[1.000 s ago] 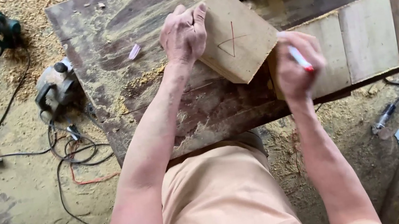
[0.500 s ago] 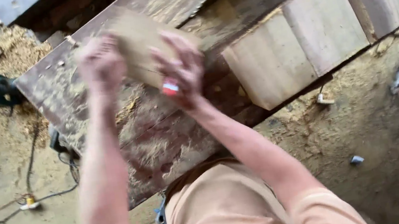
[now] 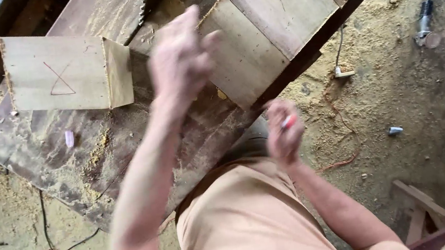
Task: Marking wooden blocks with a red marker and organizing them on a workbench in a workshop.
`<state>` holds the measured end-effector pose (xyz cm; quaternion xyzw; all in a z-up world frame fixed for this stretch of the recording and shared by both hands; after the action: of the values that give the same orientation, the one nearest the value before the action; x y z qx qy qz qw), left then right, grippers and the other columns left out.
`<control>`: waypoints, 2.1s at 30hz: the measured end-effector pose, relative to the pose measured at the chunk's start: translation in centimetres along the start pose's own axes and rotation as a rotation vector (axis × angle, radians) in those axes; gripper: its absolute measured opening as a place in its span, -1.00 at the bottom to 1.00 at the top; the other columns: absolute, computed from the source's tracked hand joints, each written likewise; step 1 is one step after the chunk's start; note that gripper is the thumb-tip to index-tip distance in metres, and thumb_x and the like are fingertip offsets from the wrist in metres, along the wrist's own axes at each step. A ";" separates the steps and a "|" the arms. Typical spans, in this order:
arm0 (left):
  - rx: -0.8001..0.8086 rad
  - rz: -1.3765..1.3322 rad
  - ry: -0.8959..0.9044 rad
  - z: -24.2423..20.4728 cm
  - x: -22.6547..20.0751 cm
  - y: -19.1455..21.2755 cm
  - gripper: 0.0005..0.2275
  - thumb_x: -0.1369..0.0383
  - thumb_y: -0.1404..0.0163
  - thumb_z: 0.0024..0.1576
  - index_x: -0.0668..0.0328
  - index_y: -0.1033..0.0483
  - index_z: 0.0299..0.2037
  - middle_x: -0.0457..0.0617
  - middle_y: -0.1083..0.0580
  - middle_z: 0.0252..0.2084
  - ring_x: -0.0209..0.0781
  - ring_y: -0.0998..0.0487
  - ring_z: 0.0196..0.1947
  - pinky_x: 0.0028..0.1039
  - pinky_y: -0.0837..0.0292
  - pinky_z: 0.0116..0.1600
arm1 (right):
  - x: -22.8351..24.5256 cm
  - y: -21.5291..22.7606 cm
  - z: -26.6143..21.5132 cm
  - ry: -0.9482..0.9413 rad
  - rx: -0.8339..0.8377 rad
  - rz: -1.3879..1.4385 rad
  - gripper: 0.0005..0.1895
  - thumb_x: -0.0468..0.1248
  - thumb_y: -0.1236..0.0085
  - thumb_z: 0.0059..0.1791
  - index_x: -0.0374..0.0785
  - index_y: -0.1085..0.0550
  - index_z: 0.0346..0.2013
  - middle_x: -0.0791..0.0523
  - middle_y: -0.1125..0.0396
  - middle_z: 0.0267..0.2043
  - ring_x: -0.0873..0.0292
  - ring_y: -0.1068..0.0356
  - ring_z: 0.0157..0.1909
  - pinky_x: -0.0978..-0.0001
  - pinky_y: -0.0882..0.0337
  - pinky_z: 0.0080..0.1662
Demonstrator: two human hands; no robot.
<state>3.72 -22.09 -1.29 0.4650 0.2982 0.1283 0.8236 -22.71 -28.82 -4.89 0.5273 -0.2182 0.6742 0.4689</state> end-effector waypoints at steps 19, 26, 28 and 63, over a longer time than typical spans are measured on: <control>-0.233 -0.614 0.136 -23.7 -3.4 6.7 -0.43 0.28 -0.17 0.15 0.58 -0.30 0.25 0.46 -0.49 0.09 0.42 -0.58 0.02 0.03 -0.55 0.05 | -2.5 5.9 -12.5 -0.564 0.600 0.520 0.24 -0.36 -0.44 -0.20 -0.06 0.19 0.56 -0.21 -0.29 0.18 0.11 -0.39 -0.01 0.28 -0.55 -0.17; -0.229 -0.781 0.030 -26.1 -2.7 6.5 -0.45 0.30 -0.09 0.22 0.59 -0.16 0.27 0.56 -0.38 0.15 0.65 -0.44 0.14 0.26 -0.44 0.11 | -3.6 5.4 -14.9 -0.285 0.565 0.491 0.40 -0.44 -0.58 -0.40 -0.28 0.16 0.54 -0.26 -0.39 0.07 0.02 -0.51 -0.10 0.35 -0.61 -0.29; -0.209 -0.742 0.035 -22.7 -3.3 7.7 -0.47 0.29 -0.09 0.22 0.60 -0.21 0.25 0.53 -0.40 0.14 0.60 -0.49 0.10 0.21 -0.46 0.09 | -1.4 4.4 -11.1 -1.009 0.417 0.662 -0.03 -0.05 -0.30 -0.20 -0.30 -0.06 0.37 -0.12 -0.41 0.04 0.06 -0.42 -0.20 0.28 -0.57 -0.36; 0.425 -0.266 0.883 2.4 -1.4 -2.3 -0.74 0.00 0.15 -0.14 -0.19 -0.54 -0.61 -0.24 -0.62 -0.50 -0.08 -0.66 -0.32 -0.28 -0.48 -0.10 | 5.6 -2.3 9.4 -1.356 0.416 0.115 -0.45 0.32 0.27 0.01 0.00 -0.21 -0.61 0.30 0.08 -0.76 0.32 0.05 -0.70 0.46 -0.13 -0.61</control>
<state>3.92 -25.68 -1.76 0.4816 0.6941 0.1430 0.5156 -15.97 -32.92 3.04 0.8968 -0.3561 0.2489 0.0833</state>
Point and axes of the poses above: each hand's wrist, its own z-axis towards the middle knuckle, its own y-axis out of the back of the hand, x = y × z, the point moved 3 cm from there along z, towards the middle knuckle
